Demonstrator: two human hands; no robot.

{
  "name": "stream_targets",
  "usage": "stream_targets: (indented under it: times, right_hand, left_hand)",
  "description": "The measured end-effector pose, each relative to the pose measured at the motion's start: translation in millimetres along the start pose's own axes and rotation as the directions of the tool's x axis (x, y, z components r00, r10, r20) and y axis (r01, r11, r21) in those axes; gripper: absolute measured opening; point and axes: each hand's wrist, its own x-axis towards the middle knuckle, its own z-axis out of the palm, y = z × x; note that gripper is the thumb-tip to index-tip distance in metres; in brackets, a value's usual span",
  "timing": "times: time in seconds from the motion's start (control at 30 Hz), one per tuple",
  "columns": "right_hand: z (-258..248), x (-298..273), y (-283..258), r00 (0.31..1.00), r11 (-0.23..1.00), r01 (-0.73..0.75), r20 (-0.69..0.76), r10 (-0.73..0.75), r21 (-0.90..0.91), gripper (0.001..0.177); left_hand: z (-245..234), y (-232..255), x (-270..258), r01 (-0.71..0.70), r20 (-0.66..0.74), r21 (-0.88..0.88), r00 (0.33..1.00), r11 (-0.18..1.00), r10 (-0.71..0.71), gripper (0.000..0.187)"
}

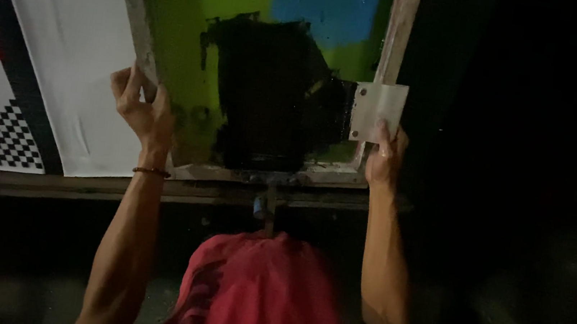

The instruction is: Spreading ink across a screen using a scraper for screen printing

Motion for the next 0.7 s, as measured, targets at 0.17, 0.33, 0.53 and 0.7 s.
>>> stream_targets:
  times: [0.17,0.33,0.53,0.7]
  right_hand:
    - [-2.6,-0.1,12.5,0.991,0.986,-0.059,-0.106,0.076,0.158,0.025]
    - [2.8,-8.8,5.7,0.998,0.998,0.057,-0.011,-0.056,0.024,0.028]
    - [19.4,-14.9,-38.6,0.987,0.977,0.158,-0.019,-0.162,-0.143,0.031]
    - [7.4,-6.1,-6.6,0.996,0.997,0.004,-0.088,-0.011,-0.081,0.039]
  left_hand:
    - [-7.3,-14.3,3.1,-0.114,0.04,0.206,0.993,0.972,0.108,0.065]
    - [-9.9,-31.2,-1.8,-0.163,0.009,0.206,0.986,0.965,0.165,0.07]
    - [-14.0,-25.9,0.2,-0.17,0.074,0.23,0.985,0.958,0.157,0.064]
    - [-7.6,-7.6,4.6,-0.091,0.07,0.158,0.994,0.983,0.081,0.059]
